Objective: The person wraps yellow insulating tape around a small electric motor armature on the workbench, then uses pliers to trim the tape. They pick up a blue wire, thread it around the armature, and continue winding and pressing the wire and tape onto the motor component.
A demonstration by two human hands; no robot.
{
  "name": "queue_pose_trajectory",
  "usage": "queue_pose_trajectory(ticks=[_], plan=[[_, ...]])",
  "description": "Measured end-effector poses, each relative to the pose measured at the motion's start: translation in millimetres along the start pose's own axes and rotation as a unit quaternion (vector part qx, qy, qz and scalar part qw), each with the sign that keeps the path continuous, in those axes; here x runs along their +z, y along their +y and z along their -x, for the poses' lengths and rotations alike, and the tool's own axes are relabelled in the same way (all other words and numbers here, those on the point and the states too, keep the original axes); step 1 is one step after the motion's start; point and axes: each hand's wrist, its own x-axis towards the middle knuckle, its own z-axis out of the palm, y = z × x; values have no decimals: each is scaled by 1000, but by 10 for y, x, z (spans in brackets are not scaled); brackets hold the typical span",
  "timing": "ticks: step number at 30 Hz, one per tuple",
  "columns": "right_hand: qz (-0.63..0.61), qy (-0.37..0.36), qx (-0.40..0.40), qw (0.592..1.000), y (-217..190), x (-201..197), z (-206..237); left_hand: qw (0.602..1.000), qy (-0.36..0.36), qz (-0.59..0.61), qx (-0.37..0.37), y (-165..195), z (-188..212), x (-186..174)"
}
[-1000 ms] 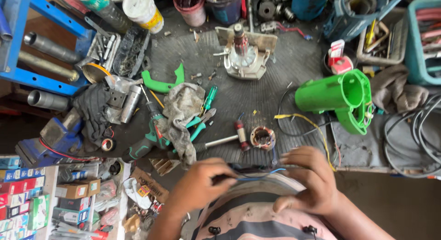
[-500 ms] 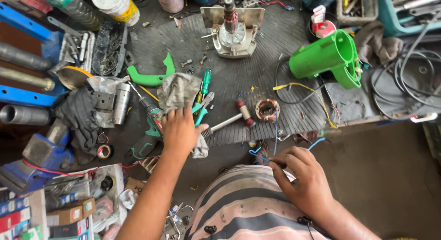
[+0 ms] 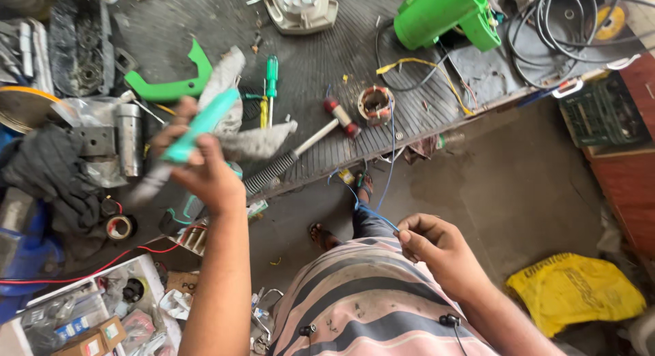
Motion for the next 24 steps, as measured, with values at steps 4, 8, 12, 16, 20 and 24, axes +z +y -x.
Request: queue_pose_trajectory(ticks=[4,8,12,16,20,24], plan=[[-84,-37,6,996,223,79,48,919,113,361,-111,110,-542,-495],[-97,-18,-8,995,304,160,157,762,-80,610,-203,439,-599,-895],[-64,-16,-67,996,285,241,112,505,-218,659,-513,837,40,-895],[-22,8,-99,995,257,396,50,703,-438,95,-552,931,1146,-560],[241,30,-168,955,212,680,92,689,-457,-11,-562,803,1712,-582],[386,22,-258,885,77,922,185,776,-440,-42,-451,722,1810,-572]])
